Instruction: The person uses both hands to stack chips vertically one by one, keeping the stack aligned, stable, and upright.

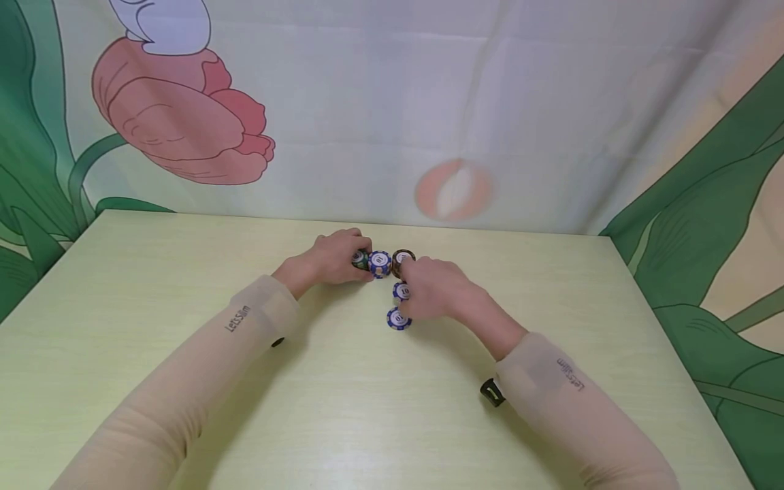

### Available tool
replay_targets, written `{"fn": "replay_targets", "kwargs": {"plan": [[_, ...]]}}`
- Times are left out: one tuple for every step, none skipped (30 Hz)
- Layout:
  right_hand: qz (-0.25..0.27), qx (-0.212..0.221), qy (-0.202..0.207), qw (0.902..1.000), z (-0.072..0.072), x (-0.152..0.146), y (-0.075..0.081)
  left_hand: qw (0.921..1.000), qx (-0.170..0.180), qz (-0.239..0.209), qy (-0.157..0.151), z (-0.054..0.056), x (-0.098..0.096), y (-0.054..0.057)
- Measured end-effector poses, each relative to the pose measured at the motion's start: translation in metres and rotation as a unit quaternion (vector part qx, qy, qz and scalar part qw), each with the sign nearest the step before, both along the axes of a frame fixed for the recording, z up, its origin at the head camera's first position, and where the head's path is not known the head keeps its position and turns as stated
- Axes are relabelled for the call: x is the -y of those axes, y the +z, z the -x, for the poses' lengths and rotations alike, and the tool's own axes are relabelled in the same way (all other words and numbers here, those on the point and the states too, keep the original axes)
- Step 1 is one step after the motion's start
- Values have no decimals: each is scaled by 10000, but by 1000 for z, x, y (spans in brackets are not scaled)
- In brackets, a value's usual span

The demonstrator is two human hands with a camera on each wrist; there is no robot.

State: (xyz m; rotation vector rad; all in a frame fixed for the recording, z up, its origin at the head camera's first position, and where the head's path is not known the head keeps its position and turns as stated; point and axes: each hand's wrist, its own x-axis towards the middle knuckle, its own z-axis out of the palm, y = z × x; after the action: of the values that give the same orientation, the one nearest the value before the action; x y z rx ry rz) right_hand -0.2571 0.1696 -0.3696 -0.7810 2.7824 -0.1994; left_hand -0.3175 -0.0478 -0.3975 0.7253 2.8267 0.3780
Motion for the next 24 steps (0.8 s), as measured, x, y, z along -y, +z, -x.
{"fn": "replay_targets", "kwargs": {"plan": [[20,-19,-7,10000,1,2,0,10000,6,-7,8,0,0,0],[48,-42,0,10000,2,4,-1,10000,11,-12,16,0,0,0],[67,-87,9,9999,4,6,-1,10000,6,-21,21,0,0,0],[96,-126,17,9999,5,7,-2,10000,6,-25,27,0,0,0],[122,-169,19,9998,7,9,-2,10000,9,-35,33,0,0,0],[156,-200,27,9997,8,10,-2,10000,5,-36,36,0,0,0],[198,-223,41,9995,10,12,-2,10000,3,-42,38,0,0,0],[233,-240,47,9994,11,13,-3,10000,-2,-49,36,0,0,0],[263,-244,46,9993,12,15,-3,10000,-5,-54,29,-1,0,1],[291,-243,45,9993,14,16,-3,10000,0,-56,27,-1,0,1],[318,-235,41,9992,15,18,-3,10000,2,-60,27,-1,0,1],[345,-221,33,9992,16,19,-3,10000,-3,-62,22,-1,0,1],[368,-213,15,9991,18,21,-4,10000,-5,-66,18,-1,0,1],[371,-211,-6,9991,19,22,-4,10000,-6,-70,12,-1,0,2],[367,-221,-16,9991,20,23,-5,10000,-5,-74,12,-1,0,2],[364,-235,-30,9991,22,25,-5,10000,-5,-82,14,-1,1,2],[358,-252,-37,9990,23,26,-6,10000,-7,-82,10,-1,1,2],[355,-265,-44,9990,24,27,-6,10000,-9,-80,9,-1,1,1],[346,-286,-55,9990,25,28,-6,10000,-7,-85,6,-1,1,2],[340,-307,-64,9989,25,28,-7,10000,1,-87,1,-2,1,2],[344,-315,-82,9989,26,29,-7,10000,5,-95,-1,-2,1,2],[351,-327,-95,9988,26,30,-7,10000,3,-95,-8,-1,1,2],[354,-339,-100,9988,27,31,-7,10000,-1,-91,-10,-2,1,2],[361,-350,-104,9987,27,31,-7,10000,-5,-93,-10,-2,1,2]]}}
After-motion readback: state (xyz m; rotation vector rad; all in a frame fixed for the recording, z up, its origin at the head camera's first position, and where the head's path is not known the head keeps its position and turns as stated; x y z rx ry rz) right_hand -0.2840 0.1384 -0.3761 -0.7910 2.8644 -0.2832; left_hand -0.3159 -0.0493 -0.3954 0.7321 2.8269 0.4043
